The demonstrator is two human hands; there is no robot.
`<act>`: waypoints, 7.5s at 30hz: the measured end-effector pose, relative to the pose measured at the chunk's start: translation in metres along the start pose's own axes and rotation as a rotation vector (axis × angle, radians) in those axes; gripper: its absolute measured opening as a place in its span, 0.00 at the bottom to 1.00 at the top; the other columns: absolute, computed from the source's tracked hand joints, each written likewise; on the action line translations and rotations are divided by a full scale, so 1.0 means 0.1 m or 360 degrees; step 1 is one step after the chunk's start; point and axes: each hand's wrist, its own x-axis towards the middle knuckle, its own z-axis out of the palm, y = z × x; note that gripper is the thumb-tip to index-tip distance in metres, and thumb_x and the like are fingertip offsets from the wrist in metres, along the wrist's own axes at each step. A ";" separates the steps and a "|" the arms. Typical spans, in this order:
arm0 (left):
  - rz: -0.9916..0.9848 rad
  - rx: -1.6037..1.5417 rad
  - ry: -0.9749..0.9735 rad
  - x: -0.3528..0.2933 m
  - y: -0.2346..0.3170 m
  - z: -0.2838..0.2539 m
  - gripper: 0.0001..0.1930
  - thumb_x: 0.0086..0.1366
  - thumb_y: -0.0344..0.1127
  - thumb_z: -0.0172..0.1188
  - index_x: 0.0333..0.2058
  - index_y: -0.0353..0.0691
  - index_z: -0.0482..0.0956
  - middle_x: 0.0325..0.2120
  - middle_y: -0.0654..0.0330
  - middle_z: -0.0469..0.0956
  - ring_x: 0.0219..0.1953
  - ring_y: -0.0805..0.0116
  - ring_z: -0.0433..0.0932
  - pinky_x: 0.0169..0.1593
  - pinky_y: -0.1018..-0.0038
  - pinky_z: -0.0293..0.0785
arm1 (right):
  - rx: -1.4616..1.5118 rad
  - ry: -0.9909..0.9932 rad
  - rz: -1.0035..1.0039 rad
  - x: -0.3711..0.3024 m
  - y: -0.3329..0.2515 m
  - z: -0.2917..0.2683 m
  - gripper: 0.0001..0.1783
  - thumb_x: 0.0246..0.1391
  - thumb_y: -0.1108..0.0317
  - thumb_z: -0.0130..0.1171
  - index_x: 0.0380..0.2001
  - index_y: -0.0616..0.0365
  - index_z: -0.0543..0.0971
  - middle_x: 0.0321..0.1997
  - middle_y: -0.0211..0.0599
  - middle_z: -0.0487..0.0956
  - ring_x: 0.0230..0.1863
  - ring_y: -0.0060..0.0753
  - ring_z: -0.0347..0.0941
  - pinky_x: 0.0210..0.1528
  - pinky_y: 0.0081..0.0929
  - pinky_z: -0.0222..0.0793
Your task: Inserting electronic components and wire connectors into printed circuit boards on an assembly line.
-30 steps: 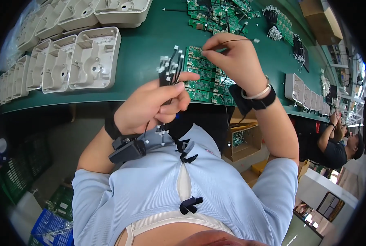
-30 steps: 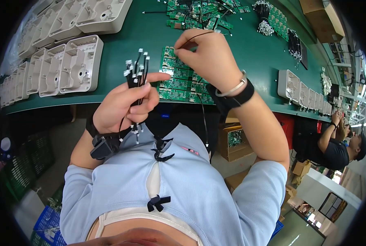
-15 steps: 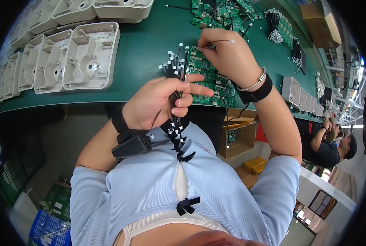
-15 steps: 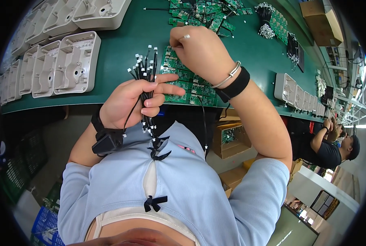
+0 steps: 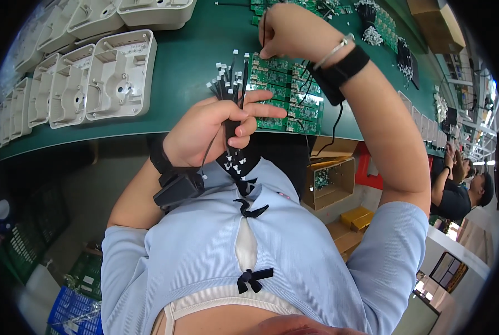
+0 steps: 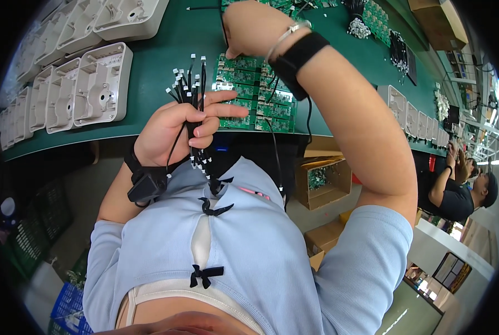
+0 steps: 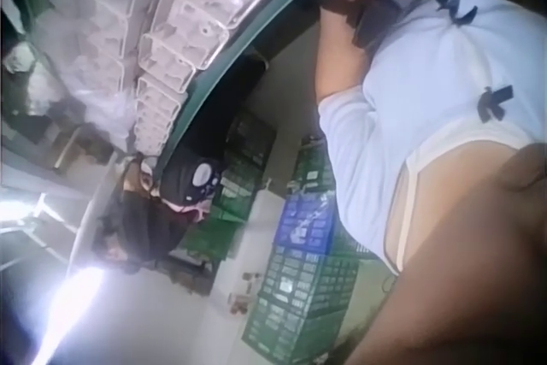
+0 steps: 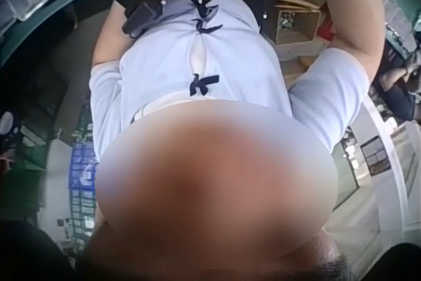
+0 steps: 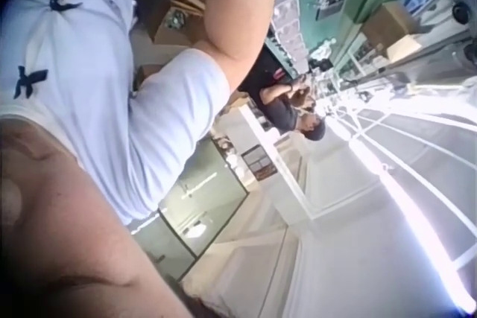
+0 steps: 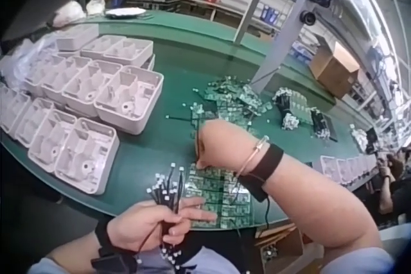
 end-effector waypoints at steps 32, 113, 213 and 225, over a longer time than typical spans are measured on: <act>0.0593 0.1409 0.0552 -0.19 -0.15 0.12 0.11 0.70 0.32 0.54 0.47 0.32 0.75 0.28 0.65 0.76 0.28 0.80 0.71 0.31 0.81 0.67 | -0.0322 0.0963 -0.0420 -0.99 -0.63 0.28 0.16 0.38 0.82 0.58 0.35 0.61 0.80 0.34 0.37 0.77 0.35 0.41 0.73 0.37 0.34 0.73; 0.0670 0.0103 0.0654 -0.21 -0.13 0.25 0.14 0.76 0.38 0.46 0.51 0.36 0.71 0.48 0.54 0.78 0.22 0.83 0.59 0.22 0.86 0.58 | -0.0627 0.0666 -0.0615 -0.91 -0.47 0.01 0.11 0.42 0.76 0.63 0.34 0.60 0.81 0.42 0.36 0.77 0.39 0.38 0.77 0.39 0.28 0.73; 0.0557 0.0228 0.0498 -0.27 -0.23 0.09 0.11 0.69 0.30 0.58 0.47 0.37 0.72 0.33 0.64 0.76 0.19 0.87 0.56 0.22 0.86 0.52 | 0.1567 0.0887 0.0204 -1.31 -0.42 -0.09 0.12 0.48 0.81 0.61 0.36 0.61 0.73 0.33 0.27 0.76 0.34 0.14 0.71 0.38 0.12 0.67; 0.0623 0.0491 0.0524 -0.27 -0.20 0.15 0.05 0.66 0.26 0.61 0.39 0.35 0.77 0.32 0.63 0.77 0.20 0.87 0.60 0.22 0.84 0.52 | 0.2539 0.0713 -0.0078 -1.21 -0.45 0.31 0.30 0.59 0.63 0.61 0.59 0.66 0.64 0.50 0.43 0.74 0.41 0.27 0.74 0.44 0.23 0.73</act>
